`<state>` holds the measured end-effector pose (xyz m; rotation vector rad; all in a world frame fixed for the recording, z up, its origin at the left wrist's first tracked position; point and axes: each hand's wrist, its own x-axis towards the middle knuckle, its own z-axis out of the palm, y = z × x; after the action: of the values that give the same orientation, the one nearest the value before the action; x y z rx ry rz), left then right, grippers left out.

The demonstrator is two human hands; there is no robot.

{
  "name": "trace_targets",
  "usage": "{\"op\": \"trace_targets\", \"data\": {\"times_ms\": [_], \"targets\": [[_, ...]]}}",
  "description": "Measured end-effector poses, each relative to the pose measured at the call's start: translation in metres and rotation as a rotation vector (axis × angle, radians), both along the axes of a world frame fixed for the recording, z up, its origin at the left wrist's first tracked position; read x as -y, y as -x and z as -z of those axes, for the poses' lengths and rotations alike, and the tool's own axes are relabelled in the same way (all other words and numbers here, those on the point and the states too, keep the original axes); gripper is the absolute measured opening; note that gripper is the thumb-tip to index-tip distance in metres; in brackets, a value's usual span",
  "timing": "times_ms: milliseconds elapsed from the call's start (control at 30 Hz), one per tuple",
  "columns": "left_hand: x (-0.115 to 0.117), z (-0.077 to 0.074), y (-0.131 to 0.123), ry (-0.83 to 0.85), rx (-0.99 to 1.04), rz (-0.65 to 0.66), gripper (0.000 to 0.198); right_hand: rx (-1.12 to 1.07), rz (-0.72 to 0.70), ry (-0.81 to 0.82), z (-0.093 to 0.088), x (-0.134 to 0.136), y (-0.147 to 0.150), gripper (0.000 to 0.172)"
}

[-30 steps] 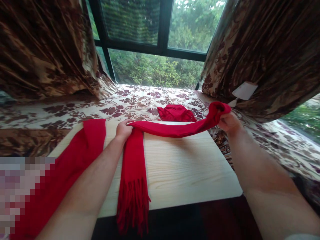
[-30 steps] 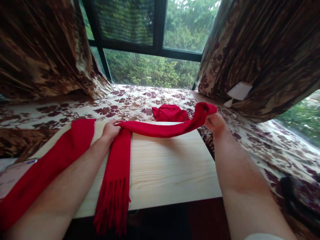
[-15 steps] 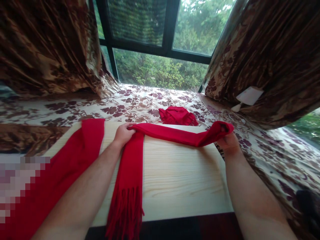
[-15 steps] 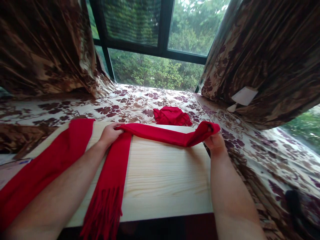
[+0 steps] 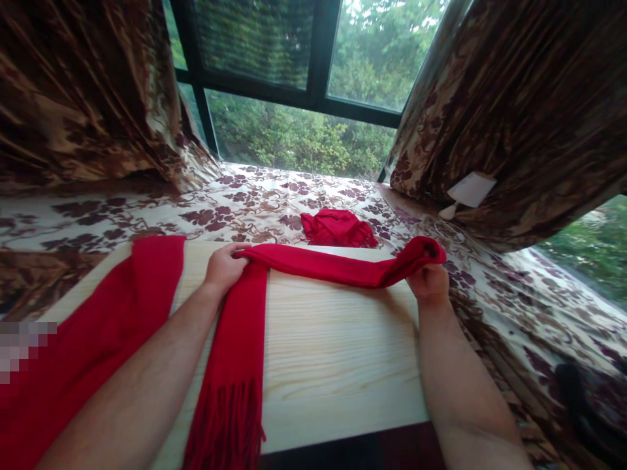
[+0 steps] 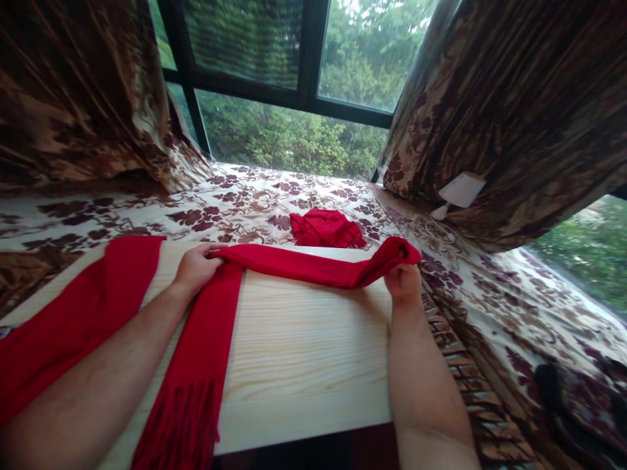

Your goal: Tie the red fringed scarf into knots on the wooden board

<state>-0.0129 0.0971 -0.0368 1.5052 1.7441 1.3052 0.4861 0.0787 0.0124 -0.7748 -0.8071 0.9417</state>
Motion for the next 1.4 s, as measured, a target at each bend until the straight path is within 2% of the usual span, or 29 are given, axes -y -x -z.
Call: {"op": "trace_targets", "data": {"times_ms": [167,267,367,500,600,667,733,800,833,900,933,967,1033,1100,1200,1333,1400], "targets": [[0.001,-0.002,-0.001,-0.009,-0.061,-0.010,0.043,-0.057,0.021,-0.003,-0.007,-0.004,-0.003,0.029],[0.003,-0.006,-0.002,0.008,-0.052,-0.012,0.043,-0.061,0.029,-0.035,-0.020,-0.007,0.002,0.028],[0.006,-0.011,-0.005,0.020,-0.069,-0.017,0.042,0.030,-0.069,-0.034,-0.040,-0.004,0.016,0.013],[0.008,-0.013,-0.005,0.057,-0.080,-0.014,0.042,0.221,-0.281,-0.062,-0.066,0.003,0.043,0.023],[0.007,-0.012,-0.003,0.067,-0.080,-0.024,0.045,0.226,-0.301,-0.100,-0.081,0.003,0.060,0.025],[0.010,-0.017,-0.006,-0.009,-0.119,-0.048,0.051,0.180,-0.254,-0.132,-0.089,-0.001,0.067,0.025],[0.019,-0.029,-0.016,-0.170,-0.213,-0.060,0.053,0.143,-0.188,-0.171,-0.098,-0.005,0.068,0.023],[0.035,-0.048,-0.036,-0.311,-0.307,0.034,0.045,0.115,-0.129,-0.209,-0.108,-0.011,0.066,0.027],[0.044,-0.057,-0.050,-0.305,-0.307,0.161,0.039,0.097,-0.101,-0.227,-0.112,-0.014,0.064,0.030],[0.064,-0.070,-0.083,-0.168,-0.280,0.572,0.035,0.058,-0.053,-0.256,-0.121,-0.019,0.060,0.036],[0.072,-0.074,-0.100,-0.096,-0.295,0.756,0.037,0.043,-0.030,-0.268,-0.125,-0.022,0.058,0.036],[0.078,-0.074,-0.117,-0.054,-0.330,0.881,0.042,0.035,-0.007,-0.278,-0.128,-0.025,0.057,0.035],[0.083,-0.069,-0.144,-0.053,-0.458,1.037,0.057,0.037,0.032,-0.285,-0.132,-0.028,0.055,0.033],[0.078,-0.060,-0.162,-0.028,-0.572,1.069,0.072,0.052,0.067,-0.282,-0.134,-0.030,0.055,0.031],[0.059,-0.049,-0.172,0.045,-0.698,1.015,0.081,0.056,0.112,-0.280,-0.134,-0.027,0.055,0.030],[0.039,-0.050,-0.168,0.021,-0.768,0.852,0.079,0.059,0.096,-0.238,-0.127,-0.013,0.053,0.030],[0.037,-0.052,-0.164,0.040,-0.791,0.831,0.076,0.054,0.090,-0.213,-0.122,-0.006,0.048,0.030]]}}
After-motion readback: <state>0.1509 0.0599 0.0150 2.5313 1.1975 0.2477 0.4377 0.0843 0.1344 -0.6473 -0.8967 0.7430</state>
